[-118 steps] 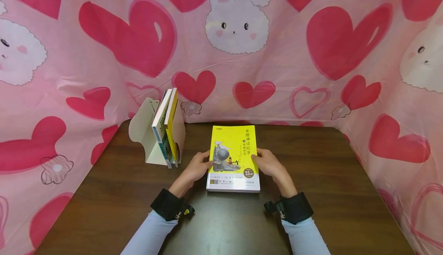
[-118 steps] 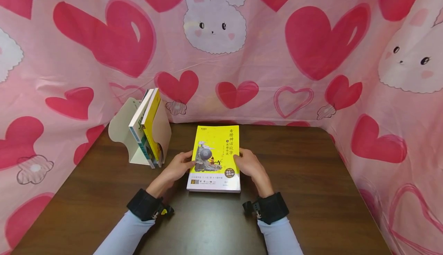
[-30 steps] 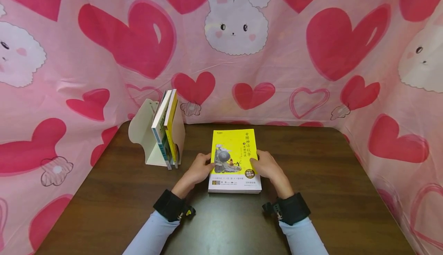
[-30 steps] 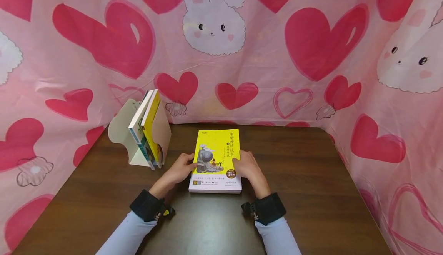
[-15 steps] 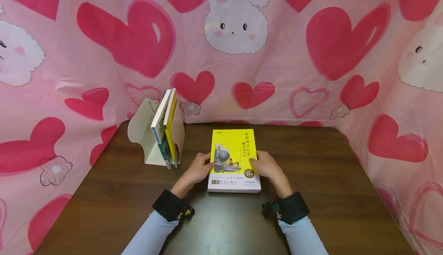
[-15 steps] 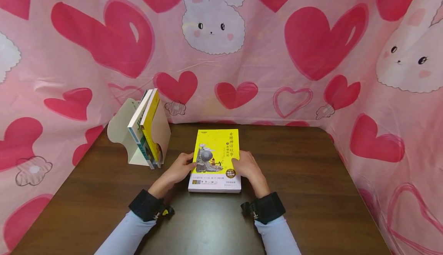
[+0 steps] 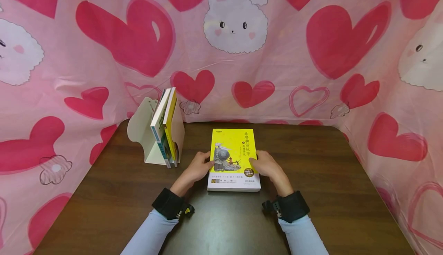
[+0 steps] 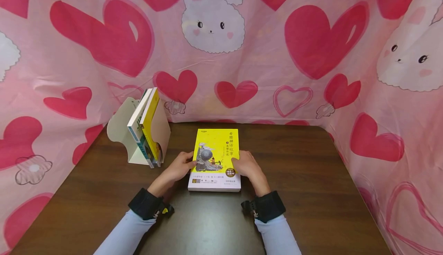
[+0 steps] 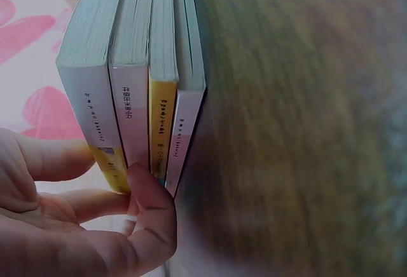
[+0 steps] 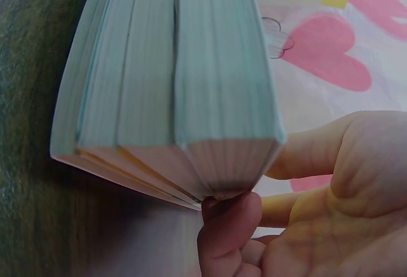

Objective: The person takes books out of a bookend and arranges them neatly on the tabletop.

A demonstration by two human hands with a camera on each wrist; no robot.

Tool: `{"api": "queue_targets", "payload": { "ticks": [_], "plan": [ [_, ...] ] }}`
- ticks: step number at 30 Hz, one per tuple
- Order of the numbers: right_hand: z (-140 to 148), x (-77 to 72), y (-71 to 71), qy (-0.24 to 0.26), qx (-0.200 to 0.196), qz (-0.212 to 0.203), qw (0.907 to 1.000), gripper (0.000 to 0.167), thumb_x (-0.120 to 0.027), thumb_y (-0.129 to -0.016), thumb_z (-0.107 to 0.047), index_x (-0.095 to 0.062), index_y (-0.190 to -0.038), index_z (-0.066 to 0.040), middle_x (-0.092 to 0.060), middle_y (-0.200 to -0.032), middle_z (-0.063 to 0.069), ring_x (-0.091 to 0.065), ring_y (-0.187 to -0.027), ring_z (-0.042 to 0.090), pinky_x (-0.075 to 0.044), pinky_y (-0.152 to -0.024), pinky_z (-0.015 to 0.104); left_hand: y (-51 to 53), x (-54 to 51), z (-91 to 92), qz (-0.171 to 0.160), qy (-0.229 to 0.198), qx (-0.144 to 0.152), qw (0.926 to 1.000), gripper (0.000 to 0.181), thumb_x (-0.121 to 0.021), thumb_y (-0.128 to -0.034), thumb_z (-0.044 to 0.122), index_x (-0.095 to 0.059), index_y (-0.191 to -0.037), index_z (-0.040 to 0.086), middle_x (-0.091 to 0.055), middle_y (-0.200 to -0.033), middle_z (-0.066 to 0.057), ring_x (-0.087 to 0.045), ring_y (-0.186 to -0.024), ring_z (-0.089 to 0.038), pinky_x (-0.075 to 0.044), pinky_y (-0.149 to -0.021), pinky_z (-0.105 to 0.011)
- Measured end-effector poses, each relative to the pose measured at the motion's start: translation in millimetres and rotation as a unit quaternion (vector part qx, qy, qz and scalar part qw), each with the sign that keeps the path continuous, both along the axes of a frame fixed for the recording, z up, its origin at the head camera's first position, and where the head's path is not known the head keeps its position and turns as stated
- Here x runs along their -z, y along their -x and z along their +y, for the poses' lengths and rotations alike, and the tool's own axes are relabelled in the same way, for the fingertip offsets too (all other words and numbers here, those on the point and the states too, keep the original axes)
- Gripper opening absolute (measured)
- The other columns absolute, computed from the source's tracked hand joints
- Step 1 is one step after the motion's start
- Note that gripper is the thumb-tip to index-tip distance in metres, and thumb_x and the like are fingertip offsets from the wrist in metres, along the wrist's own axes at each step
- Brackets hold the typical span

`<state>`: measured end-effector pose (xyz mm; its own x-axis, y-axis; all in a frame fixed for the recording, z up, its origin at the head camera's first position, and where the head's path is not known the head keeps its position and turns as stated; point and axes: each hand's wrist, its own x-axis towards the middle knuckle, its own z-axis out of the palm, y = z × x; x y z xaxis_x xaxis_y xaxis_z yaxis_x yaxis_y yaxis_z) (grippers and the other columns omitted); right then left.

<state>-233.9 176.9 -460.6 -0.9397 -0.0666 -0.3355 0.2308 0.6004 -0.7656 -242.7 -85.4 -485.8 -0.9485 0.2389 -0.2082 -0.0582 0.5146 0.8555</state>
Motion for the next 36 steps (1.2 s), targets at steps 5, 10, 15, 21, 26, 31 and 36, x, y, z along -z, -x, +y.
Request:
{"api": "queue_targets", "payload": {
  "ticks": [5, 10, 15, 21, 26, 31, 36],
  "plan": [
    [-0.2, -1.7, -0.6, -0.005, -0.003, -0.002, 1.0000, 0.045, -0.058, -0.106, -0.023, -0.054, -0.142, 0.004, -0.065, -0.104, 0.013, -0.062, -0.095, 0.028, -0.048, -0.082, 0.040, 0.4, -1.7, -1.6, -0.007, -0.003, -0.003, 1.0000, 0.060, -0.060, -0.1052, 0.013, -0.039, -0.158, -0.005, -0.048, -0.131, -0.022, -0.046, -0.119, -0.038, -0.040, -0.098, -0.050],
    [0.6, -2.1, -1.7, 0.002, -0.003, 0.004, 1.0000, 0.044, -0.059, -0.106, -0.024, -0.055, -0.142, 0.001, -0.067, -0.103, 0.012, -0.064, -0.091, 0.028, -0.050, -0.080, 0.038, 1.7, -3.0, -0.5, 0.001, -0.004, 0.002, 1.0000, 0.058, -0.061, -0.1050, 0.013, -0.043, -0.157, -0.003, -0.049, -0.130, -0.022, -0.046, -0.118, -0.038, -0.041, -0.097, -0.050],
    [1.3, -2.8, -1.2, -0.003, -0.006, 0.003, 1.0000, 0.043, -0.058, -0.106, -0.024, -0.056, -0.140, 0.002, -0.066, -0.101, 0.012, -0.063, -0.091, 0.028, -0.049, -0.078, 0.038, 2.2, -3.1, 0.4, 0.006, -0.002, 0.002, 1.0000, 0.057, -0.062, -0.1048, 0.012, -0.044, -0.157, -0.003, -0.049, -0.131, -0.022, -0.046, -0.118, -0.038, -0.041, -0.097, -0.051],
    [1.1, -2.9, 0.1, -0.031, 0.002, -0.013, 0.9994, 0.046, -0.060, -0.105, -0.026, -0.054, -0.138, 0.006, -0.063, -0.102, 0.015, -0.061, -0.094, 0.030, -0.047, -0.080, 0.041, -0.1, -2.2, -1.2, 0.004, -0.003, 0.001, 1.0000, 0.060, -0.061, -0.1044, 0.010, -0.040, -0.159, -0.002, -0.049, -0.129, -0.021, -0.047, -0.118, -0.037, -0.041, -0.096, -0.049],
    [0.7, -3.4, -1.6, -0.056, 0.007, -0.021, 0.9982, 0.057, -0.061, -0.104, -0.027, -0.048, -0.145, 0.010, -0.061, -0.113, 0.020, -0.059, -0.101, 0.035, -0.050, -0.082, 0.045, -3.1, 0.5, -4.4, 0.007, 0.005, -0.002, 1.0000, 0.064, -0.061, -0.1028, 0.009, -0.037, -0.161, -0.002, -0.050, -0.127, -0.021, -0.049, -0.116, -0.037, -0.043, -0.096, -0.048],
    [0.0, -4.0, -0.7, -0.059, 0.012, -0.010, 0.9981, 0.058, -0.060, -0.105, -0.029, -0.046, -0.145, 0.011, -0.061, -0.116, 0.022, -0.058, -0.104, 0.036, -0.050, -0.085, 0.045, -6.3, 0.6, -8.8, 0.032, 0.024, -0.008, 0.9992, 0.060, -0.061, -0.1050, 0.010, -0.039, -0.160, 0.000, -0.054, -0.122, -0.017, -0.053, -0.109, -0.033, -0.048, -0.091, -0.044],
    [-0.3, -4.5, 0.1, -0.056, 0.034, 0.022, 0.9976, 0.047, -0.060, -0.106, -0.028, -0.050, -0.133, 0.008, -0.059, -0.106, 0.020, -0.058, -0.099, 0.035, -0.047, -0.080, 0.042, -11.3, -7.1, -14.3, 0.095, 0.034, -0.038, 0.9942, 0.049, -0.061, -0.1066, 0.011, -0.049, -0.154, 0.001, -0.060, -0.115, -0.014, -0.057, -0.098, -0.028, -0.052, -0.083, -0.041]
  ]
}}
